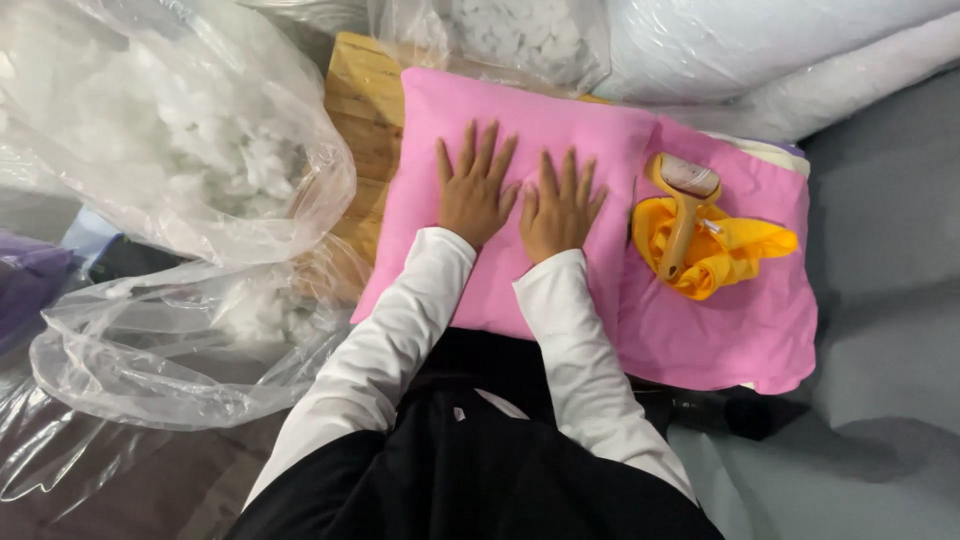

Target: The person cleans a pink pillow with a lint roller, places it inside a clear plastic bag, presses out the air, and wipes the exterior of the bag with a yellow cloth.

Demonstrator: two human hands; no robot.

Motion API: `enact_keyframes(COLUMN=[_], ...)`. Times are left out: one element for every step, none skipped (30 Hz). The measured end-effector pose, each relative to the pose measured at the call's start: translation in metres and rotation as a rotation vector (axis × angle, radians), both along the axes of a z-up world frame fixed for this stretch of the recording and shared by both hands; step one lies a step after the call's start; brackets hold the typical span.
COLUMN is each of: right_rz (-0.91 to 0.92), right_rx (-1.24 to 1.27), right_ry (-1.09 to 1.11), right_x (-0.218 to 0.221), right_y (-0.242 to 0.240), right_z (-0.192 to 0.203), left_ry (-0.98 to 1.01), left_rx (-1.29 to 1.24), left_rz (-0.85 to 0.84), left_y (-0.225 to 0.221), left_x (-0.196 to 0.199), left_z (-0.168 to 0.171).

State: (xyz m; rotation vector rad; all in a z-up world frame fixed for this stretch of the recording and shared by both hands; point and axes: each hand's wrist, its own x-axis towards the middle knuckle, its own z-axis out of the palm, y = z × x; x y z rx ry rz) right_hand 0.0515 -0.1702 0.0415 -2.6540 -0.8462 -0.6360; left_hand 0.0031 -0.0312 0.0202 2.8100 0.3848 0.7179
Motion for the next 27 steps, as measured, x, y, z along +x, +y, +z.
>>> enact_keyframes(right_rz=[0.004,-0.009,-0.021,-0.017,-0.027,-0.039,-0.038,-0.052,-0.065,-0.065,-0.053,-0.047,-0.053,-0.075,-0.096,-0.1,-0.102,-0.101,-0.103,-0.128,-0.152,-0.163,-0.186,-0.193,-0.188,-0.234,-0.281], right_rx=[0.001,-0.071,-0.143,-0.133,-0.148,-0.169,-0.165,-0.154,-0.143,-0.144,-0.097,-0.055,-0.06,-0.05,-0.039,-0.039,-0.057,-0.07,-0.066,-0.065,-0.065,-0.055,-0.08,-0.095,-0.075,-0.043,-0.011], right_ry=[-0.004,0.115,0.234,0.224,0.285,0.354,0.352,0.375,0.398,0.399,0.309,0.225,0.23,0.225,0.219,0.219,0.27,0.318,0.316,0.341,0.365,0.371,0.437,0.48,0.462,0.498,0.533], right_x=[0.0,0.001,0.001,0.006,0.009,0.007,0.011,0.02,0.029,0.029,0.03,0.028,0.034,0.044,0.054,0.056,0.059,0.064,0.074,0.071,0.068,0.066,0.063,0.074,0.079,0.072,0.066], right_y=[0.002,0.003,0.005,0.006,0.007,0.005,0.004,0.006,0.008,0.012,0.016,0.016,0.012,0.012,0.011,0.008,0.005,0.006,0.007,0.005,0.001,-0.002,-0.005,-0.001,0.003,-0.004,-0.011], right_z=[-0.01,-0.02,-0.03,-0.028,-0.026,-0.027,-0.028,-0.026,-0.025,-0.007,0.01,0.025,0.008,-0.007,-0.022,-0.028,-0.035,-0.042,-0.037,-0.038,-0.039,-0.04,-0.041,-0.035,-0.022,-0.016,-0.012], left_ry=[-0.004,-0.012,-0.02,-0.03,-0.024,-0.009,-0.011,-0.007,-0.003,-0.002,-0.008,-0.008,-0.003,0.027,0.057,0.058,0.096,0.131,0.129,0.154,0.178,0.183,0.272,0.333,0.31,0.248,0.184], left_rx=[0.001,-0.029,-0.058,-0.049,-0.054,-0.065,-0.061,-0.081,-0.1,-0.1,-0.08,-0.064,-0.071,-0.048,-0.026,-0.026,-0.092,-0.154,-0.15,-0.186,-0.221,-0.212,-0.253,-0.288,-0.273,-0.249,-0.225], left_rz=[0.004,0.016,0.029,0.032,0.052,0.069,0.07,0.085,0.1,0.1,0.021,-0.064,-0.069,-0.057,-0.045,-0.049,0.019,0.09,0.087,0.167,0.248,0.236,0.271,0.318,0.319,0.368,0.415], left_y=[-0.001,-0.002,-0.003,-0.004,-0.005,-0.008,-0.013,-0.015,-0.017,-0.016,-0.015,-0.018,-0.011,-0.001,0.008,0.012,0.017,0.025,0.031,0.032,0.032,0.033,0.033,0.04,0.043,0.036,0.03], left_x=[-0.002,-0.004,-0.005,-0.002,0.001,-0.001,0.002,0.01,0.018,0.023,0.029,0.033,0.034,0.039,0.044,0.036,0.027,0.022,0.028,0.02,0.013,0.009,0.004,0.01,0.016,0.012,0.01], left_z=[-0.008,-0.016,-0.024,-0.023,-0.022,-0.024,-0.013,0.0,0.014,0.03,0.045,0.059,0.038,0.02,0.002,-0.005,-0.013,-0.02,-0.018,-0.02,-0.022,-0.023,-0.022,-0.015,-0.006,-0.005,-0.005])
